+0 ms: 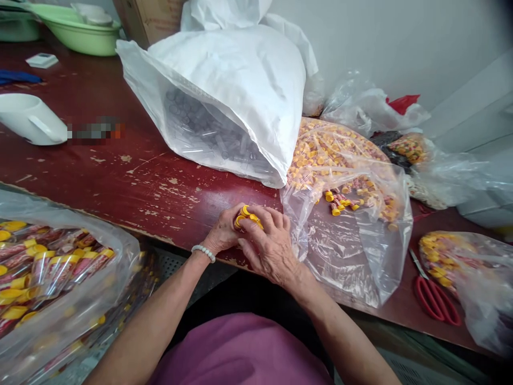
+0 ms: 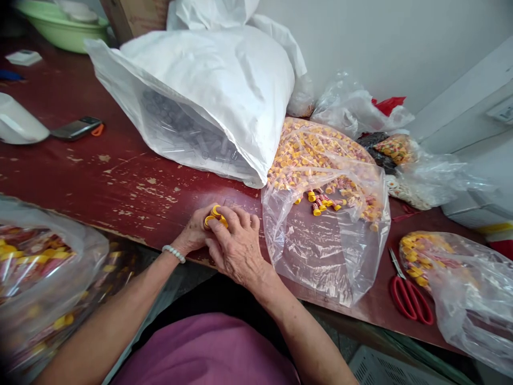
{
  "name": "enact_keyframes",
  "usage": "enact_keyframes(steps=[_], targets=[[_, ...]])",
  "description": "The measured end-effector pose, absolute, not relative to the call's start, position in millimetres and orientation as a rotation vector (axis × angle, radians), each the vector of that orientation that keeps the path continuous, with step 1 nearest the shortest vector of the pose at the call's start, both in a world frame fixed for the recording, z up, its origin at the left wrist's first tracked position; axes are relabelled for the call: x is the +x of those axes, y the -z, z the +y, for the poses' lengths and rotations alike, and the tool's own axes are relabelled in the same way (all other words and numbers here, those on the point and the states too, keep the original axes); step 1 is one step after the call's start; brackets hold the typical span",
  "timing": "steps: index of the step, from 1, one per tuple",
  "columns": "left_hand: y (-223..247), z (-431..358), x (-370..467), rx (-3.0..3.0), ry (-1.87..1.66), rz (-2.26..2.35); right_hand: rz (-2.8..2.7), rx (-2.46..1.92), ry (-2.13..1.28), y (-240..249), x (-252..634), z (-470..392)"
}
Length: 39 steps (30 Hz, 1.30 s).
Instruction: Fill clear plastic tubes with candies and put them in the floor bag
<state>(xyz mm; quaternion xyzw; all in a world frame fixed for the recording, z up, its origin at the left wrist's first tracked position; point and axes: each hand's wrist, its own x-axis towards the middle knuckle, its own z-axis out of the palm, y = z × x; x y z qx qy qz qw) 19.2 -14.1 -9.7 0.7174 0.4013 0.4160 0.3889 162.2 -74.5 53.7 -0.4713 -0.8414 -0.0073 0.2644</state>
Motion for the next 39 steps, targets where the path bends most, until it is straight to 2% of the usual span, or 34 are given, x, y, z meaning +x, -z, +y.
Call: enact_keyframes(steps=[4, 7, 11, 13, 17, 22, 27, 33, 39], targets=[[9, -14, 19, 1.835, -1.051, 0.994, -2.235, -1.282, -0.007, -56, 165, -75], [6, -15, 21, 1.883, -1.032, 1.035, -1.911, -1.358, 0.033, -53, 206, -57], [3, -16, 21, 1.956, -1.027, 1.075, -1.411, -1.84, 0.258, -26, 301, -21], [4, -15, 21, 1.981, -1.022, 1.077, -1.371, -2.088, 0.239, -6, 344, -8], [5, -14, 20, 1.981, -1.001, 1.074, -1.391, -2.196, 0.187, 18, 381, -5], [4, -15, 20, 1.951, -0.978, 1.055, -1.335, -1.809, 0.047, -12, 329, -29], [6, -15, 20, 1.971, -0.962, 1.043, -1.759, -1.298, -0.248, -47, 228, -38], [6, -14, 20, 2.032, -0.937, 1.028, -1.911, -1.284, -0.289, -39, 197, -4], [3, -15, 21, 1.993, -0.946, 0.998, -1.925, -1.184, -0.713, -40, 212, 7]])
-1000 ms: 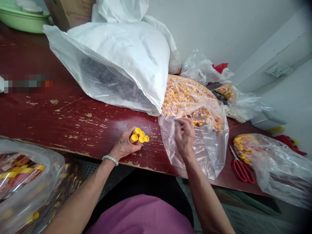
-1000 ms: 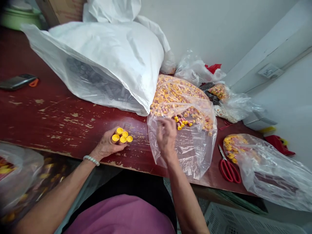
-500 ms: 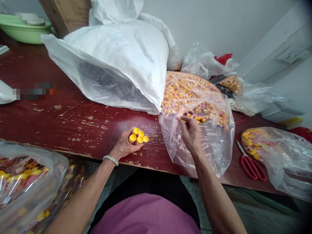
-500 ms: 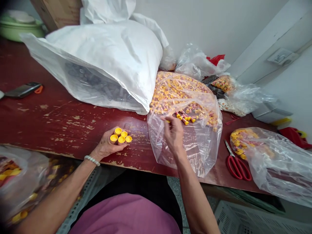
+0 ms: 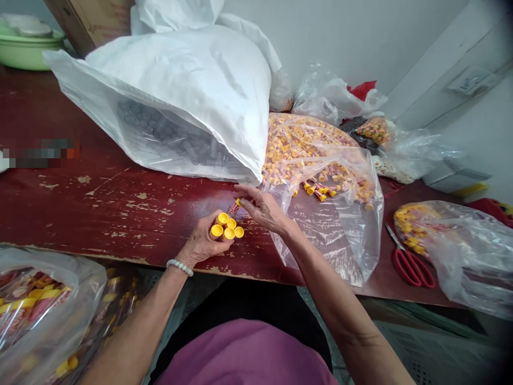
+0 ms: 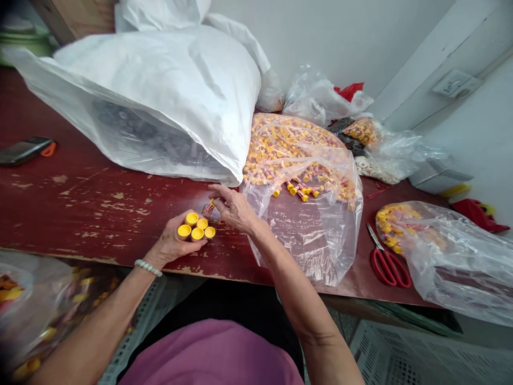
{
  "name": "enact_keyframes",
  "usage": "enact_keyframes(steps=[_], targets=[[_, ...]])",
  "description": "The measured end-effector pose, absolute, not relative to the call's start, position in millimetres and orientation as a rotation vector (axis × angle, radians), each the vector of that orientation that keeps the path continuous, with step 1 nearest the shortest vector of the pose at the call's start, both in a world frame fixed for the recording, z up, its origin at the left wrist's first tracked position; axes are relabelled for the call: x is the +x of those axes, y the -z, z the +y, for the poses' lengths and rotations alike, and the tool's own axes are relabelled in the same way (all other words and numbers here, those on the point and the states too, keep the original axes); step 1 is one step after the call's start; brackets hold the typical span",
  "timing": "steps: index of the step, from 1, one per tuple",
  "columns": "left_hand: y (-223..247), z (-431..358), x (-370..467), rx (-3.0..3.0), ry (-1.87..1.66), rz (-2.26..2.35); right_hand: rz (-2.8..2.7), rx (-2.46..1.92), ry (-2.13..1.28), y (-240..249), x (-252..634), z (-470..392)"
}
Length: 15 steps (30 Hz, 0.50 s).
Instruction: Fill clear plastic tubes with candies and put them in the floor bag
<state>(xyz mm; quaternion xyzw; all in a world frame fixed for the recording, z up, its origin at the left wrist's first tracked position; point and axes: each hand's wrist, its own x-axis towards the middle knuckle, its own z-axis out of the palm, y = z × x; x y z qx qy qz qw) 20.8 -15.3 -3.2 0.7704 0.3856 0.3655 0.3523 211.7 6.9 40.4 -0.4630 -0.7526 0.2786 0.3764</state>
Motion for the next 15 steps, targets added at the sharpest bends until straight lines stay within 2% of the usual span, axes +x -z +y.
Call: enact_keyframes(steps=[4, 10, 15], targets=[[1, -16, 21, 1.975, -0.947, 0.968, -1.882, -1.195, -0.582, -34, 214, 6], [1, -15, 21, 1.959, -0.969, 0.978, -2.122, -1.223, -0.338, -16, 200, -6], [3, -15, 21, 1.964, -0.988, 0.969, -2.175, -1.257, -0.382, -14, 199, -5]])
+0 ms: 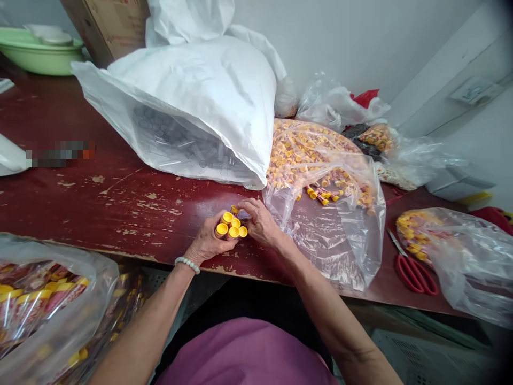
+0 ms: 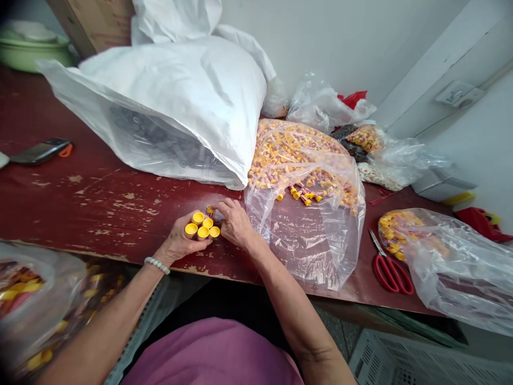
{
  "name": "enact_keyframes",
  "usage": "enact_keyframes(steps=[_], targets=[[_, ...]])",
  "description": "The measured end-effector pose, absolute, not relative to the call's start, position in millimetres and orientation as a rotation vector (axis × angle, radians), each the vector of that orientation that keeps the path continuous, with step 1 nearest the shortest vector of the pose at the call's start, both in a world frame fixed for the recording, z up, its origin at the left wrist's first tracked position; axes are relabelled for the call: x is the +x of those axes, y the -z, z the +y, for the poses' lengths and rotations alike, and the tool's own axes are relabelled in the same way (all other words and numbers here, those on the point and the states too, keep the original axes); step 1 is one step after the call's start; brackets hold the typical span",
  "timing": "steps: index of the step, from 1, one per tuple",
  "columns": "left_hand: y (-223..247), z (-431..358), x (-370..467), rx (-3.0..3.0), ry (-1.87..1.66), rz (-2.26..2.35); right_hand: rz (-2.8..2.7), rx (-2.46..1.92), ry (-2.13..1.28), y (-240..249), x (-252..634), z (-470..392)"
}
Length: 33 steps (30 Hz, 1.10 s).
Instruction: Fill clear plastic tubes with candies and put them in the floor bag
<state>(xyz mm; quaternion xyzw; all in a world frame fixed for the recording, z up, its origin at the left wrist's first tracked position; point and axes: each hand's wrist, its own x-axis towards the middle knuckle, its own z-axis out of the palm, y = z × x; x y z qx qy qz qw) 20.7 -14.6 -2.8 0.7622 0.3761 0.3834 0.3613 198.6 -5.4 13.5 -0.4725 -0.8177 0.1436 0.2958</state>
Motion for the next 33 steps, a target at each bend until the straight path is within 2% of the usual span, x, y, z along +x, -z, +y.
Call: enact_keyframes(steps=[5, 16, 26, 33], targets=[[3, -15, 21, 1.931, -0.998, 0.983, -2.0, -1.201, -0.463, -14, 205, -4], [-6, -17, 23, 1.748, -1.044, 1.045, -2.144, -1.175, -0.363, -17, 196, -23], [1, -32, 30, 1.051, -1.071, 0.746, -2.253, -1.13, -0.288, -30, 189, -63], [-10, -45, 36, 0.8, -0.931, 0.62, -2.262, -1.069, -0.231, -36, 193, -62]])
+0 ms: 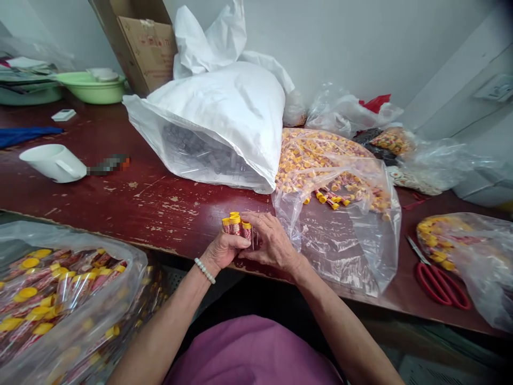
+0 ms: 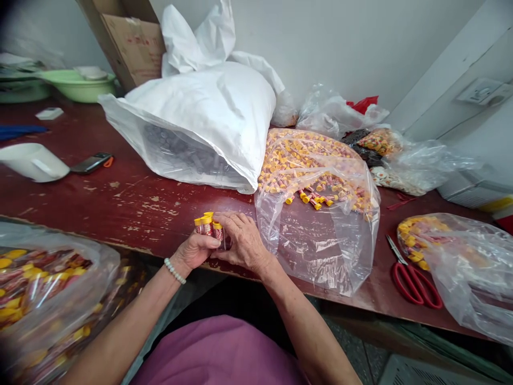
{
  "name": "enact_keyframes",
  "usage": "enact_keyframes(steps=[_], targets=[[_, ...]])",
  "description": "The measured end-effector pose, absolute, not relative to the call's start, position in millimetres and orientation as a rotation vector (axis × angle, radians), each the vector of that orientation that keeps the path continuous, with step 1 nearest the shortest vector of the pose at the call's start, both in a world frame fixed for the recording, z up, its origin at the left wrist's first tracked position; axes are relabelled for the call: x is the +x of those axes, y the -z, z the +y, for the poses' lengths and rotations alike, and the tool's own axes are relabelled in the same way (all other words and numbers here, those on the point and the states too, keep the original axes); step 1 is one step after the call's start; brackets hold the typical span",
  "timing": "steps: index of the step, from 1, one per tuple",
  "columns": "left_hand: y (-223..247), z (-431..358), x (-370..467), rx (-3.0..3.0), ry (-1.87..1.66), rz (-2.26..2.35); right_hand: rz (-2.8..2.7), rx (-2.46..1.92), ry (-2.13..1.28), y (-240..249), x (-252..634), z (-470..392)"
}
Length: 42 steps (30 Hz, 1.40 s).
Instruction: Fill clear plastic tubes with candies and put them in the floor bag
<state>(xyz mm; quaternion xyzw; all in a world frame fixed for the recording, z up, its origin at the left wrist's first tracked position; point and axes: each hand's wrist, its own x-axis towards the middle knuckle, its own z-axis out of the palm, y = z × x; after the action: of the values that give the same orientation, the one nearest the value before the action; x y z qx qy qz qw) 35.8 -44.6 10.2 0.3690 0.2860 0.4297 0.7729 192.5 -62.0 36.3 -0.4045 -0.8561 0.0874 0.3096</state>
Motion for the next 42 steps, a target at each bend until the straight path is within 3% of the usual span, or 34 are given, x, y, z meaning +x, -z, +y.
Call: enact_keyframes(steps=[15, 22, 36, 42], targets=[[-23, -56, 39, 0.764, -0.937, 0.573, -2.375, -1.075, -0.188, -60, 180, -79], [-30, -67, 27, 0.857, -0.867, 0.461, -2.262, -1.039, -0.342, -55, 188, -88], [-29, -77, 26, 0.738, -0.804, 0.447, -2.207, -0.879, -0.309, -46, 180, -88], [-28, -82, 23, 0.667, -0.878, 0.454, -2.133, -1.032, -0.264, -41, 178, -94]])
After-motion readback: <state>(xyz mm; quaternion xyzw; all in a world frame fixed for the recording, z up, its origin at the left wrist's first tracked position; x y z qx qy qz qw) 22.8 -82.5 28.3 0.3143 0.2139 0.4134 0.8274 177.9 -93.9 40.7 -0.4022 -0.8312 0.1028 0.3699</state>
